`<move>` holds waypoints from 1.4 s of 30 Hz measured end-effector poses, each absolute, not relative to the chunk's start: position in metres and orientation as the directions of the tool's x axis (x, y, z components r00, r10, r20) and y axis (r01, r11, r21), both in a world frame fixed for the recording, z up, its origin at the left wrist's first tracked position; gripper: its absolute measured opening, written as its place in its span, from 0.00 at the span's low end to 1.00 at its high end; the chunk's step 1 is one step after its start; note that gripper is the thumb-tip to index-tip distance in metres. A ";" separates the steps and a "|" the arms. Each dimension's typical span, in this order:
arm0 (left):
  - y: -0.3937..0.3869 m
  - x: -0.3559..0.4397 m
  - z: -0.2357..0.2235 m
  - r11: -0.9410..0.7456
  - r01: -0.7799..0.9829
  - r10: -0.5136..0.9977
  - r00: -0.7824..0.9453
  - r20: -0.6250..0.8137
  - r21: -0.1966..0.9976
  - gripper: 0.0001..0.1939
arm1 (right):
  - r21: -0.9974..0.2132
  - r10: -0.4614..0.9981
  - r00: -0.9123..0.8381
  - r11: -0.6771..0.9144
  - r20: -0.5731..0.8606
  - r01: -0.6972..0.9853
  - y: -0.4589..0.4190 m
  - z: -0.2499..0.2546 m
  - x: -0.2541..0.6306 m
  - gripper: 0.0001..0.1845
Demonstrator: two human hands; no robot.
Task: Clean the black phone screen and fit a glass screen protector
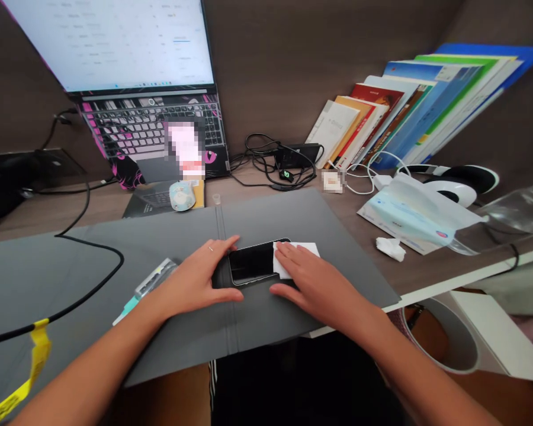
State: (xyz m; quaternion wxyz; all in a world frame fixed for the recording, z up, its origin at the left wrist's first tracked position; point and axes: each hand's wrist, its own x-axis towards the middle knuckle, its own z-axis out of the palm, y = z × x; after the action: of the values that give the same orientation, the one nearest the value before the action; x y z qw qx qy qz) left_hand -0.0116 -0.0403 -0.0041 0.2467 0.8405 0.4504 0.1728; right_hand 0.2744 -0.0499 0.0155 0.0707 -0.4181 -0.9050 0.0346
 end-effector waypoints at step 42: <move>-0.037 -0.010 -0.010 -0.433 0.754 0.872 0.489 0.019 0.494 0.31 | -0.029 0.822 -0.557 0.564 0.116 0.826 -0.048 0.020 0.270 0.22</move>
State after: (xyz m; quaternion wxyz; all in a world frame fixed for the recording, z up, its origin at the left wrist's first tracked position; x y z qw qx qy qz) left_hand -0.0103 -0.0370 -0.0098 0.2161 0.8354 0.4865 0.1371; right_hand 0.2699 -0.0484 0.0203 0.0580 -0.4669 -0.8823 -0.0143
